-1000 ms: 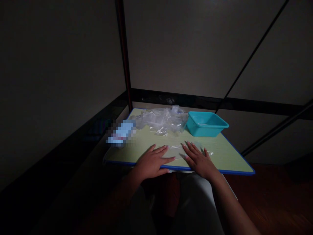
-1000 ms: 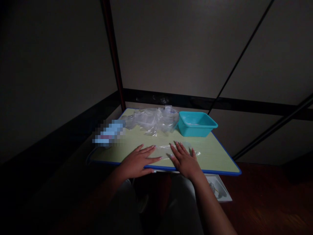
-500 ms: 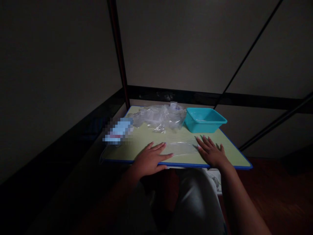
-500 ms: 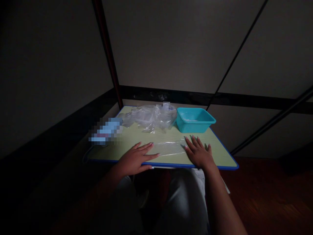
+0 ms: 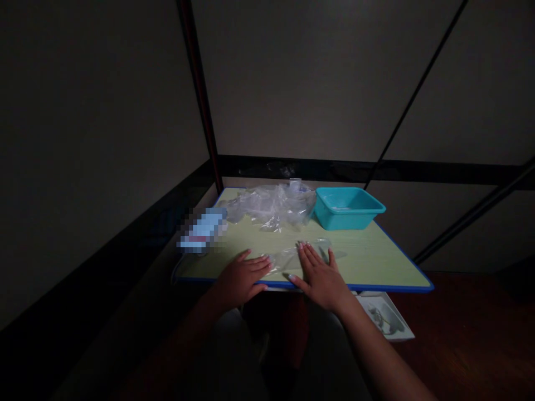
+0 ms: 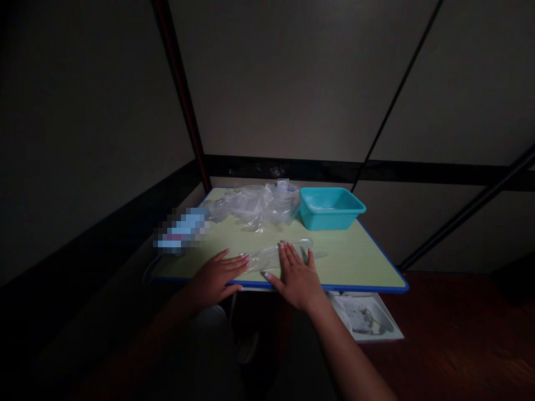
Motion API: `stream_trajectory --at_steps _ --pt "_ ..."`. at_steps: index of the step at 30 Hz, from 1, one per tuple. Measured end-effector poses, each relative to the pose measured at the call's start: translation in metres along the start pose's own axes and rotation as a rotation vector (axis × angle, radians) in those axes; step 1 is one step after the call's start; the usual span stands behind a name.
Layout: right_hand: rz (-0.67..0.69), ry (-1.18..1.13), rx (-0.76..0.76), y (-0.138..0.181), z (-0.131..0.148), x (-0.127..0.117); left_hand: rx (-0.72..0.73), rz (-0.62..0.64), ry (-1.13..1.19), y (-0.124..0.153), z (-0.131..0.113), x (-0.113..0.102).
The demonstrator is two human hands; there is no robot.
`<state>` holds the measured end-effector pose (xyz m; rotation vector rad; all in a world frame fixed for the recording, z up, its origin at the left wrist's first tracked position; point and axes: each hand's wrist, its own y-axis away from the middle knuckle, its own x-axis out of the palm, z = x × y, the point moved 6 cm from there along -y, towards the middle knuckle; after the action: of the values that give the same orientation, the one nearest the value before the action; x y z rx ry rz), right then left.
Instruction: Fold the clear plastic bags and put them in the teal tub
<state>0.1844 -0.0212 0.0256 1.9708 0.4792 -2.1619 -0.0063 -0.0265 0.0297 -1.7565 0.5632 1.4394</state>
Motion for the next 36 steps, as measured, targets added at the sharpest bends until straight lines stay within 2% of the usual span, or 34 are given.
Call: stream_trajectory --at_steps 8,14,18,21,24,27,32,36 --pt "-0.004 -0.047 -0.044 -0.001 0.013 0.0 0.047 -0.131 0.007 0.004 0.007 -0.008" --pt "-0.021 -0.079 -0.139 0.0 0.019 -0.003 0.074 -0.221 -0.059 0.003 0.006 -0.027" --pt "-0.057 -0.065 -0.115 0.004 0.026 0.0 -0.009 -0.106 -0.098 0.007 0.011 -0.029" --pt "-0.079 -0.052 -0.09 0.005 0.031 0.003 0.004 0.014 -0.102 0.01 0.012 -0.016" --pt "-0.099 -0.052 -0.068 0.005 0.035 0.006 0.038 0.045 -0.097 0.011 0.011 -0.005" --pt "-0.101 -0.059 -0.053 0.006 0.037 0.008 0.085 0.004 -0.105 0.011 0.01 -0.004" --pt "-0.093 -0.071 -0.073 0.01 0.038 0.009 0.12 -0.15 -0.133 0.014 0.012 -0.026" --pt "-0.083 -0.079 -0.074 0.011 0.038 0.009 0.073 -0.197 -0.153 0.009 0.014 -0.04"
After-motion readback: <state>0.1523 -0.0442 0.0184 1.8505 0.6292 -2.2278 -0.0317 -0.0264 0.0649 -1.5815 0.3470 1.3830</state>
